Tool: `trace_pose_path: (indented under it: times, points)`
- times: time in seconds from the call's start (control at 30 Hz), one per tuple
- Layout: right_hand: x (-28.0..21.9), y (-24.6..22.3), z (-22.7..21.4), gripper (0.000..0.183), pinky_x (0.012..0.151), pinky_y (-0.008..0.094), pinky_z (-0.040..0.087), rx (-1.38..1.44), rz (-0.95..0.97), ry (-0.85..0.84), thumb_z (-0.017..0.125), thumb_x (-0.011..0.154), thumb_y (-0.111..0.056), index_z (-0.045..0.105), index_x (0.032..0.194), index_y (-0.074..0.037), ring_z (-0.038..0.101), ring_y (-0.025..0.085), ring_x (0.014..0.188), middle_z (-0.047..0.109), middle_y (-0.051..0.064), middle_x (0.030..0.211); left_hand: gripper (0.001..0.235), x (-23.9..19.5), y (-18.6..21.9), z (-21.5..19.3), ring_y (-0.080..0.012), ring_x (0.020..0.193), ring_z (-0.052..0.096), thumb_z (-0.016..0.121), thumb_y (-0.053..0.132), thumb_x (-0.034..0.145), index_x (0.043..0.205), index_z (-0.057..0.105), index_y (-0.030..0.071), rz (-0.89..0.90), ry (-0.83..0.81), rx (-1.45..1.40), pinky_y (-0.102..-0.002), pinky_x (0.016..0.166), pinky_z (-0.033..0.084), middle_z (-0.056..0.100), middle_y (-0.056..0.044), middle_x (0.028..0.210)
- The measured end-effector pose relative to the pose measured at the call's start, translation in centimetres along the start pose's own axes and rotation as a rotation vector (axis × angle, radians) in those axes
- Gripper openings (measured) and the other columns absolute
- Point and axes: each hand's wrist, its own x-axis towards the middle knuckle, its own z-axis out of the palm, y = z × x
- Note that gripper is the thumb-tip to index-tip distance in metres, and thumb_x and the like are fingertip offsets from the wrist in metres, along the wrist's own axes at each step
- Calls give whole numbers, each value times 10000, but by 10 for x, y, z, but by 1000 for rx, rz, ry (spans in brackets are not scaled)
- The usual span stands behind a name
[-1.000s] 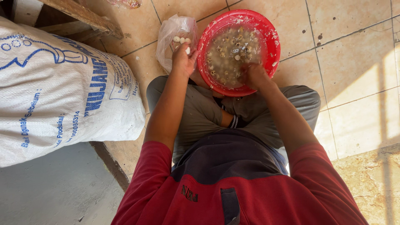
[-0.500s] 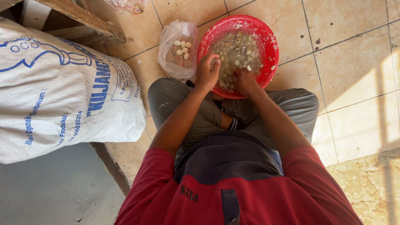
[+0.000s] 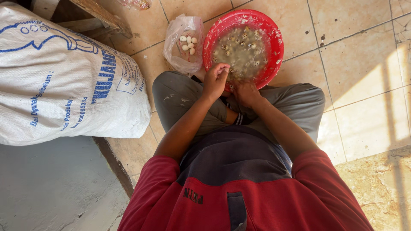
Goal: The person sits on the floor and peels small eggs by hand. They retrieve eggs from a red basin filled with water, remove the shells, and place the peeled eggs into a plastic bag on the floor.
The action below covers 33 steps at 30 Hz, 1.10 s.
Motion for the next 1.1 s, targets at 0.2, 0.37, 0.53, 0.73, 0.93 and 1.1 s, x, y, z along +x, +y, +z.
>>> trace_pose_path:
  times: [0.2,0.37,0.53,0.73,0.93,1.1]
  points:
    - [1,1,-9,369,911,515,499,160,49,220,600,978,-227,621,1316,-82,640,421,1041,705,202,1107,189,3,-17,-6,-98,815,561,607,150,1100,1210,674,12,-8,-14,-119,-256,714,483,659,-39,966]
    - [-3,6,-6,322,990,494,506,181,32,259,556,985,-157,664,1289,-158,647,382,1132,708,168,1176,211,5,-30,-4,-144,1095,678,597,164,1077,1219,644,15,1,-48,-345,-287,922,580,693,-58,1159]
    - [-2,-2,-8,319,903,529,483,76,-9,88,600,959,-239,652,1251,-121,641,392,1081,709,185,1122,219,8,-36,-3,-158,1112,687,603,172,1069,1217,639,16,-8,-47,-364,-291,937,580,695,-60,1168]
    - [4,4,-11,358,1009,510,488,247,238,76,550,1075,-306,607,1363,-102,645,380,1116,698,195,1135,224,7,-43,-2,-162,1088,685,613,175,1075,1223,650,10,20,-35,-301,-289,903,565,706,-69,1153]
    - [2,-6,-12,365,984,523,438,24,53,4,622,961,-382,673,1224,-134,589,387,1168,656,160,1217,217,13,-45,0,-150,1074,685,608,176,1069,1214,643,18,-5,-42,-325,-270,893,559,701,-52,1148]
    - [6,0,-19,393,935,529,478,127,44,65,586,994,-350,639,1325,-145,657,376,1081,698,176,1121,218,11,-47,1,-143,1065,676,610,173,1070,1217,651,18,10,-49,-310,-270,887,555,702,-46,1144]
